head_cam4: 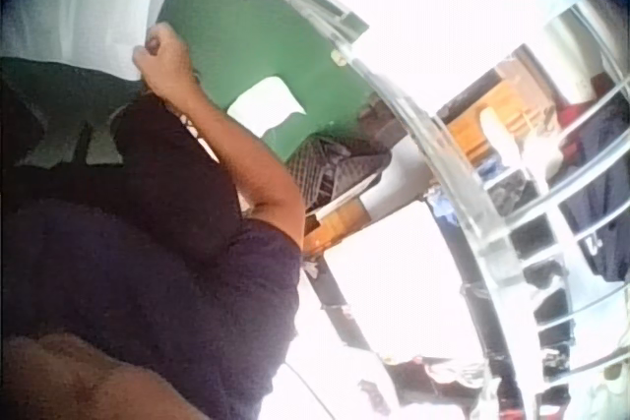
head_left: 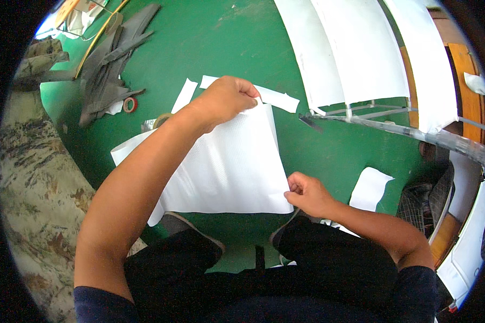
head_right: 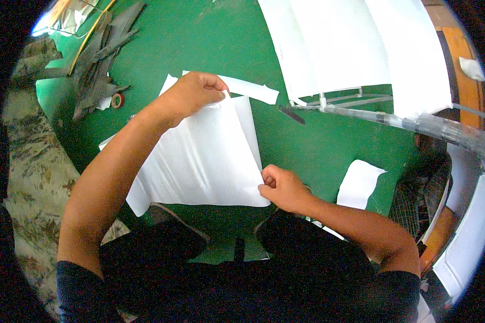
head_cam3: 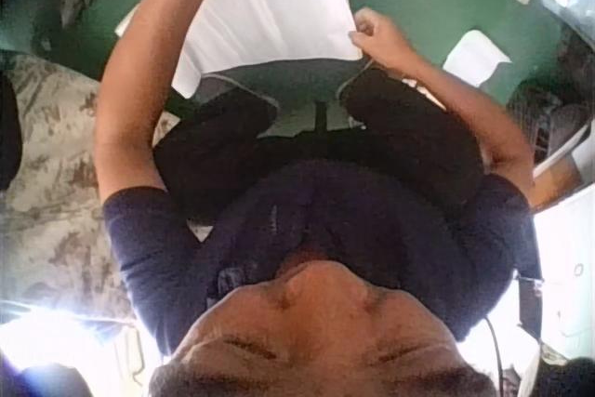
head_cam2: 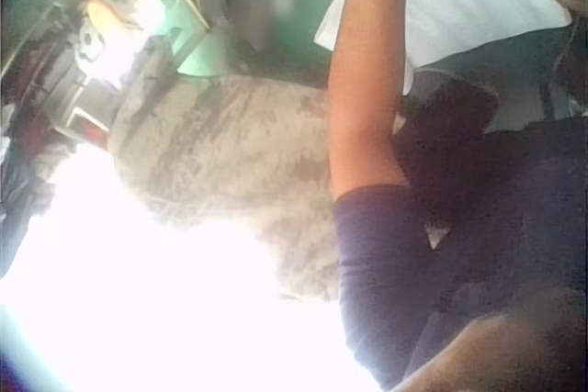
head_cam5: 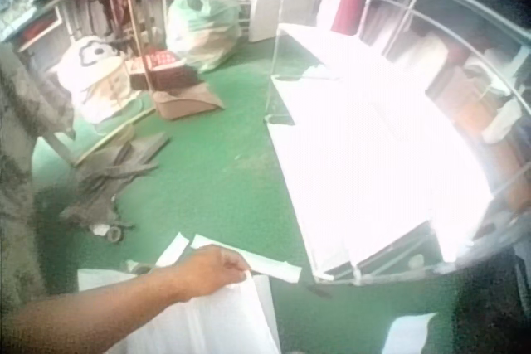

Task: The person folds a large white sheet of material, cuts it with a knife, and then tapes it onto a metal frame. The person handles the material and tools while sitting on the floor in a cluttered room.

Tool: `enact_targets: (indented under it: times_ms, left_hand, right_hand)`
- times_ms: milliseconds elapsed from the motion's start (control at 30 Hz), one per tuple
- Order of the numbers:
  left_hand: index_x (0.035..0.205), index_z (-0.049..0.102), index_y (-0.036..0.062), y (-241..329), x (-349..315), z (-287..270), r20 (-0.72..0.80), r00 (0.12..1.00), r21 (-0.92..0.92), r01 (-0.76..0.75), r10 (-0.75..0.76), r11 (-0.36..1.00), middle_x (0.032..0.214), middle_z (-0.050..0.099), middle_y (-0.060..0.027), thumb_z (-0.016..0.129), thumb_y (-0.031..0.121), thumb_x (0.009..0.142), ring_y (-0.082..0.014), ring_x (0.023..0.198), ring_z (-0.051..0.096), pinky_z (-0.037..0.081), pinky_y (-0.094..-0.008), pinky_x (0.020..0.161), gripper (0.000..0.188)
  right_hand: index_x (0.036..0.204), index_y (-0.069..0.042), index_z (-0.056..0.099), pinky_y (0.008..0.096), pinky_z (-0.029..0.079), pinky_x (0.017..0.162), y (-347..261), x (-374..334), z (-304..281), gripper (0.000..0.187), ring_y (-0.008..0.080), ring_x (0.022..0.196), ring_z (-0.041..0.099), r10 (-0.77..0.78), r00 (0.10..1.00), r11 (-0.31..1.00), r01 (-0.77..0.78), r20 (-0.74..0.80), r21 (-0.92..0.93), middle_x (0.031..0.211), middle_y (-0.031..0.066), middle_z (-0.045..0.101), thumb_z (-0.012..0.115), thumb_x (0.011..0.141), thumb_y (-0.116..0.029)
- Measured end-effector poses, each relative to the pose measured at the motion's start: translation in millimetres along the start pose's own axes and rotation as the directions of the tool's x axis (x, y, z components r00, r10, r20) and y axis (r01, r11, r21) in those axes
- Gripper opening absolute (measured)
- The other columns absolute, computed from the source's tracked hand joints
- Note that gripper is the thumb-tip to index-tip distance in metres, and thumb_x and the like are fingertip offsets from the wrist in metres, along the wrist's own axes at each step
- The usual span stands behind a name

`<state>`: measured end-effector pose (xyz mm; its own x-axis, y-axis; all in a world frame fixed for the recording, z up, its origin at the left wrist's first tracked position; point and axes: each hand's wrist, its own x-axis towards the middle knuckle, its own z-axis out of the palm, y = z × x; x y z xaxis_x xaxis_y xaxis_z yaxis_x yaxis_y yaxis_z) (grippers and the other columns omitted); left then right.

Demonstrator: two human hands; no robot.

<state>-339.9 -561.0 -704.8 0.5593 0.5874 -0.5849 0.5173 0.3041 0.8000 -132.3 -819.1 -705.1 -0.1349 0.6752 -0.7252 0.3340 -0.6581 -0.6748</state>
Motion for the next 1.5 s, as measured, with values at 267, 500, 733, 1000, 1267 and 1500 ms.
enact_targets:
  times_ms: [267, 500, 733, 1000, 1267, 1500]
  left_hand:
    - [0.104, 0.073, 0.003, 2.3, 9.6, -8.9, -0.044, 0.997, -0.059, 0.057, -0.06, 0.997, 0.089, 0.067, -0.0011, 0.068, 0.014, 0.094, -0.0108, 0.081, 0.059, 0.047, -0.0265, 0.073, 0.016]
    - [0.101, 0.073, 0.0019, -0.1, 13.0, -15.8, -0.088, 0.992, -0.107, 0.076, -0.086, 0.991, 0.089, 0.068, -0.0031, 0.067, 0.01, 0.093, -0.0118, 0.08, 0.06, 0.048, -0.0276, 0.072, 0.013]
    - [0.102, 0.072, 0.0039, 17.4, -4.2, -24.6, -0.089, 0.992, -0.12, 0.077, -0.088, 0.99, 0.088, 0.067, 0.0012, 0.067, 0.011, 0.095, -0.0084, 0.078, 0.059, 0.046, -0.0243, 0.071, 0.012]
    - [0.103, 0.072, 0.005, 12.3, -49.4, -46.9, -0.078, 0.996, -0.16, 0.04, -0.053, 0.986, 0.091, 0.068, 0.0033, 0.064, 0.008, 0.097, -0.0062, 0.082, 0.059, 0.046, -0.0235, 0.077, 0.01]
    - [0.103, 0.072, 0.0028, -11.5, -71.8, -26.9, -0.031, 0.979, 0.112, -0.198, 0.203, 0.974, 0.088, 0.071, -0.0009, 0.067, 0.008, 0.097, -0.01, 0.082, 0.064, 0.053, -0.0284, 0.076, 0.009]
    - [0.101, 0.071, 0.0025, 5.0, -120.7, 0.5, -0.025, 0.948, 0.159, -0.311, 0.319, 0.937, 0.084, 0.074, -0.0176, 0.066, 0.008, 0.095, -0.0327, 0.075, 0.073, 0.056, -0.0395, 0.07, 0.01]
  right_hand:
    - [0.127, 0.002, 0.055, 0.0332, 0.057, 0.078, 0.4, -11.6, -5.1, 0.048, 0.0209, 0.092, 0.07, 0.392, 0.905, 0.895, -0.417, 0.163, 0.161, 0.103, 0.0141, 0.07, 0.077, 0.093, -0.024]
    - [0.144, 0.0, 0.042, 0.0375, 0.059, 0.091, 17.7, -18.8, -8.7, 0.053, 0.024, 0.101, 0.069, 0.347, 0.89, 0.543, -0.447, 0.295, 0.711, 0.12, 0.0159, 0.065, 0.067, 0.098, -0.01]
    - [0.129, -0.001, 0.055, 0.038, 0.06, 0.091, 20.2, -21.4, -17.8, 0.032, 0.0227, 0.1, 0.069, 0.241, 0.896, 0.495, -0.444, 0.373, 0.747, 0.112, 0.0124, 0.067, 0.064, 0.098, -0.007]
    - [0.122, -0.001, 0.059, 0.0338, 0.06, 0.079, 11.8, -10.1, -26.2, 0.031, 0.0203, 0.089, 0.07, 0.223, 0.917, 0.732, -0.382, 0.331, 0.564, 0.104, 0.0107, 0.07, 0.07, 0.097, -0.017]
    - [0.144, 0.001, 0.046, 0.0475, 0.05, 0.098, 13.4, 66.9, 3.7, 0.093, 0.0374, 0.116, 0.06, -0.038, 0.926, 0.905, -0.127, -0.376, -0.406, 0.126, 0.0222, 0.062, 0.088, 0.075, -0.044]
    - [0.109, -0.001, 0.063, 0.0447, 0.05, 0.082, 40.9, 72.8, 32.9, 0.062, 0.0344, 0.095, 0.059, -0.153, 0.957, 0.922, 0.048, -0.248, -0.383, 0.1, 0.0161, 0.059, 0.093, 0.069, -0.038]
